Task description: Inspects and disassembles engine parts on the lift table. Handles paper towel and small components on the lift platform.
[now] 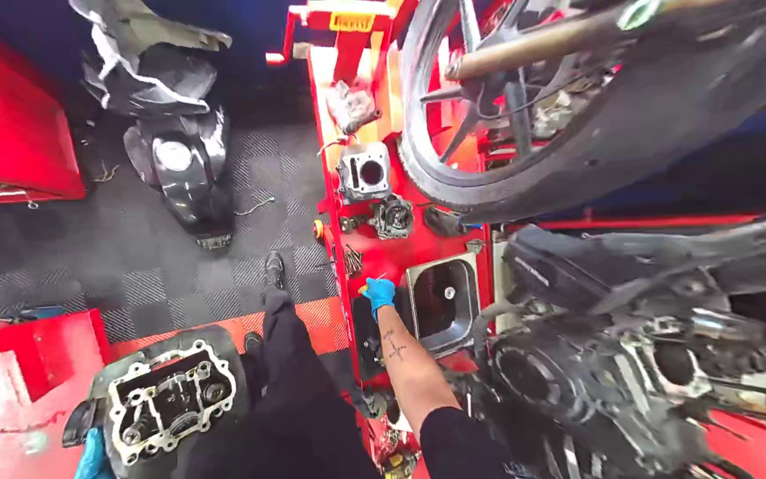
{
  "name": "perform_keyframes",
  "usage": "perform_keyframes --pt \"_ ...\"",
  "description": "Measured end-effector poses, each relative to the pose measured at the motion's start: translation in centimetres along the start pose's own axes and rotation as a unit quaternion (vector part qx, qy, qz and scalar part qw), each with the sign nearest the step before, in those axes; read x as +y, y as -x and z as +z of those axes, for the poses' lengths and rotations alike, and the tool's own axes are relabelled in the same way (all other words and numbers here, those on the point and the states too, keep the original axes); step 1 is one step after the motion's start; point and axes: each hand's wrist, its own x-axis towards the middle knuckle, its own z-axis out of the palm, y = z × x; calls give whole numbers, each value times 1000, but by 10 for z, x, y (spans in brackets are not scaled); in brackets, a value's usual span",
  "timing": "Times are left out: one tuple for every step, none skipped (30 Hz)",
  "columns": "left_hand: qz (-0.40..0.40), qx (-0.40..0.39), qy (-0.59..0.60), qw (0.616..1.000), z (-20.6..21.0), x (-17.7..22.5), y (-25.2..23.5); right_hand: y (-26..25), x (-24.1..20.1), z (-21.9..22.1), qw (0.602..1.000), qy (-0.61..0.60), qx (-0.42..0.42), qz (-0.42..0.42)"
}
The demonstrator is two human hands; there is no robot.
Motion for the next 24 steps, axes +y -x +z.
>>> perform_keyframes --pt "-9 0 -8 1000 23 -1 -16 -1 -3 1 1000 5 -1 18" --pt "-11 3 -23 1000 44 -4 -33 -2 -12 3 1000 10 1 25" --pt "-13 5 -48 999 59 -9 -49 0 -19 3 1000 15 8 24" --pt "-15 6 -60 998 73 -13 -63 6 -25 1 1000 14 15 13" --pt "-18 -6 -56 998 87 -18 -77 14 -32 -2 1000 -9 22 -2" --pt "-23 -18 -51 998 102 -22 -90 22 -39 -4 998 -55 22 -17" --pt "-29 -33 -43 998 117 -26 -103 29 -49 -4 993 -117 5 -26" --pt "-35 -46 -33 998 130 -30 -116 33 -60 -3 982 -184 -22 -29" --pt "-42 -52 -29 997 141 -33 -127 33 -74 1 970 -235 -48 -26" --pt "-45 -55 -33 997 153 -36 -137 31 -88 5 963 -260 -70 -25" --pt "-49 -62 -35 996 163 -38 -145 26 -102 11 961 -262 -87 -33" --pt "-53 -71 -36 995 174 -39 -152 19 -116 16 962 -249 -98 -50" --pt "-56 -80 -34 995 183 -39 -158 14 -132 21 963 -237 -106 -73" --pt "-57 -92 -29 994 192 -38 -163 10 -147 25 961 -234 -111 -95" --pt "-59 -106 -24 992 201 -37 -168 8 -159 27 959 -237 -112 -108" --pt "-63 -114 -18 991 209 -36 -172 8 -166 27 957 -244 -115 -110" --pt "-69 -109 -22 991 216 -36 -175 9 -168 25 955 -255 -116 -98" --pt "-78 -110 -22 991 221 -36 -179 12 -165 22 953 -268 -117 -78" --pt "-90 -117 -20 989 222 -37 -185 17 -159 17 951 -283 -118 -52" --pt "-105 -126 -18 986 217 -40 -193 21 -149 13 947 -297 -119 -20" --pt "-121 -131 -12 984 210 -45 -203 23 -138 8 944 -311 -112 10" --pt "-135 -128 -19 982 211 -49 -210 22 -125 3 941 -322 -97 42" --pt "-143 -126 -37 981 218 -51 -214 16 -113 -2 940 -323 -78 69" --pt "-144 -124 -66 980 230 -54 -217 5 -103 -7 945 -311 -55 83"
